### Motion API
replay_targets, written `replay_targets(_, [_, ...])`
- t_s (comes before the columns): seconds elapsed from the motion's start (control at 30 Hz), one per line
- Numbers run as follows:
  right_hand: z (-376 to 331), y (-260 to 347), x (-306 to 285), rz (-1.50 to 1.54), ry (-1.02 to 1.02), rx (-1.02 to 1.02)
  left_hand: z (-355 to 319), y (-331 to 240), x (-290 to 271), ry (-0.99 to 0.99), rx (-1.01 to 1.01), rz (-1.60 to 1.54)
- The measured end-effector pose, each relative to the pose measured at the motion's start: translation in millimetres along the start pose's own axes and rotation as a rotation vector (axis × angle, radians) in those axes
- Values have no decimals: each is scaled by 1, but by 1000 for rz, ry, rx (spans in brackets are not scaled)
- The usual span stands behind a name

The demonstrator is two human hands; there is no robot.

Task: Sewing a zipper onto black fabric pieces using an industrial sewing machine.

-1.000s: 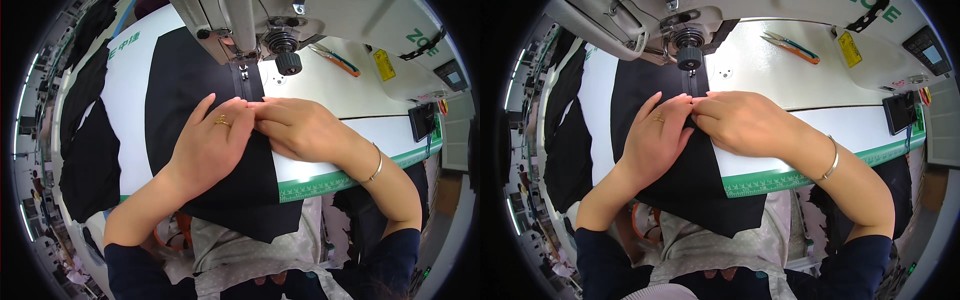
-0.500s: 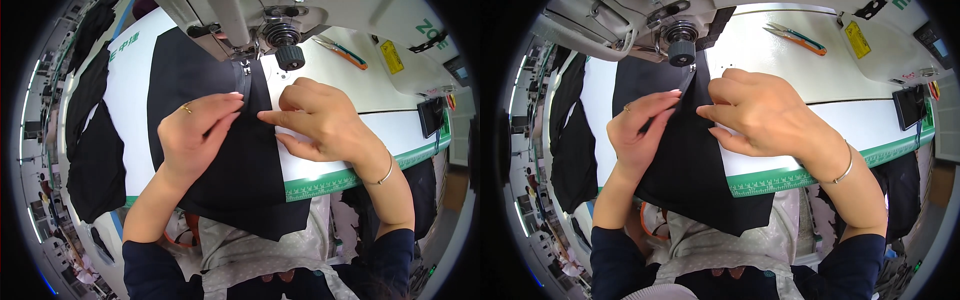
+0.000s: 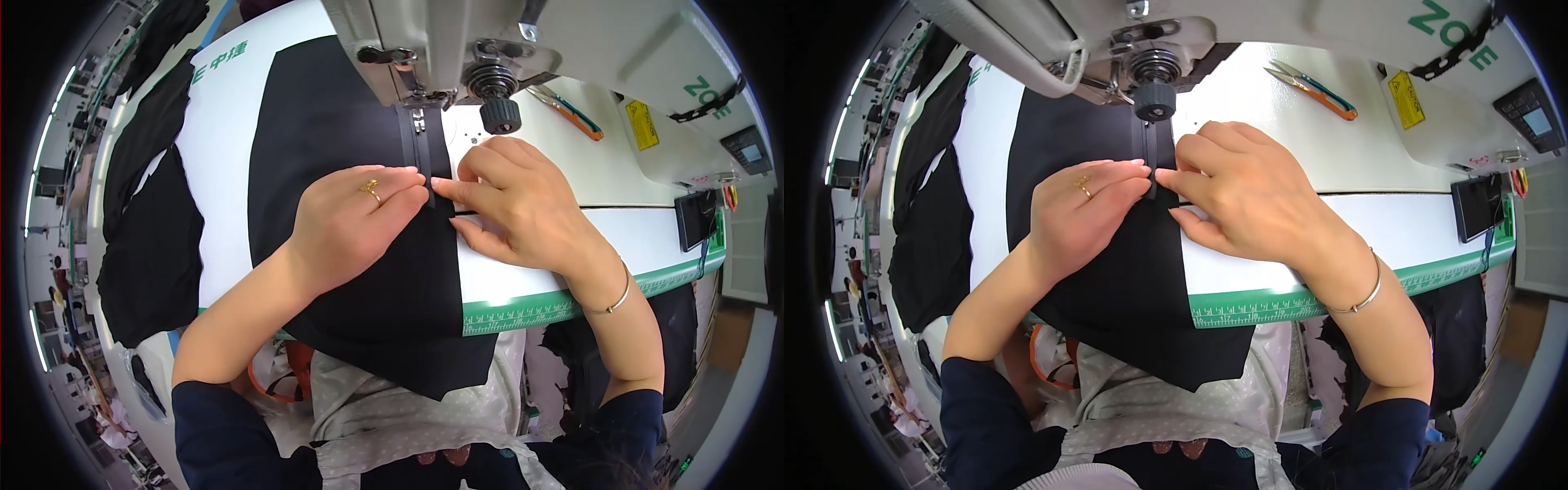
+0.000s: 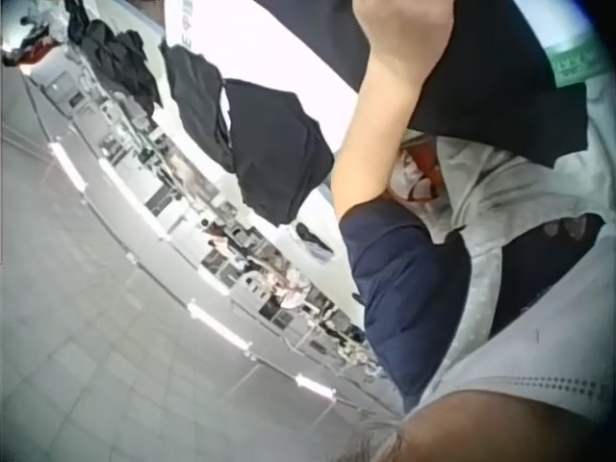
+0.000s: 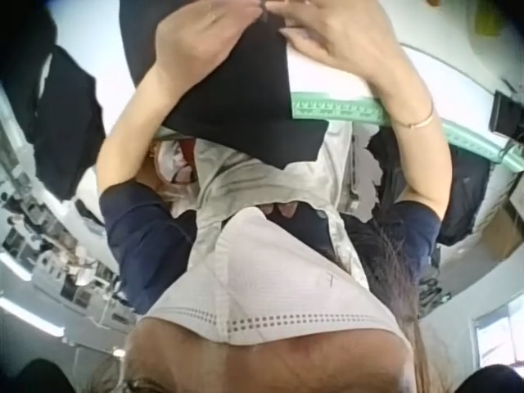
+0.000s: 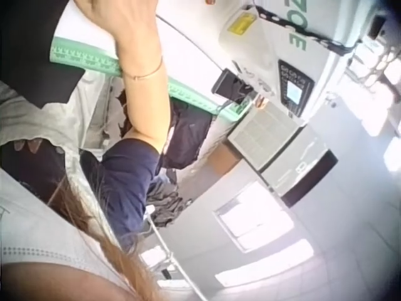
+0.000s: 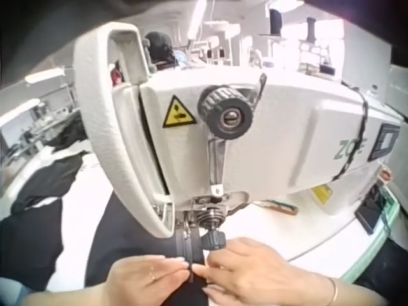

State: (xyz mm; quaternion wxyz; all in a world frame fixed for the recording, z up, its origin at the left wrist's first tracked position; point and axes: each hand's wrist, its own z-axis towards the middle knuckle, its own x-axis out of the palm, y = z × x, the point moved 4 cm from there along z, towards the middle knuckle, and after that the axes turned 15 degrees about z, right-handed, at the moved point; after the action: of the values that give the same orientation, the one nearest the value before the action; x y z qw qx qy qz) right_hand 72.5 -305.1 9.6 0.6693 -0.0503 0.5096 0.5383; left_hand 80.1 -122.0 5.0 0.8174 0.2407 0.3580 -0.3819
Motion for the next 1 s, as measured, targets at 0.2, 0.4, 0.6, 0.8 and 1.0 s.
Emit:
replay_targets(0.2, [3,-4,-2,-96,-33,30,8,11,7,-21,42,-11])
replay_targets(0.4, [8,-8,-3,-150,-29,73,12,20,13,-29,68,-3])
replay_targets(0.6, [2,-3,-5,-88,-72,15,17,30,15,-12,-154,-121])
replay_targets(0.8, [1,-2,2,-57,-20,-1,17,35,11,63,-386,-330])
replay_targets(1.0, [3,-1,3,-68,-14,17,14,18,13,15,-70,-123])
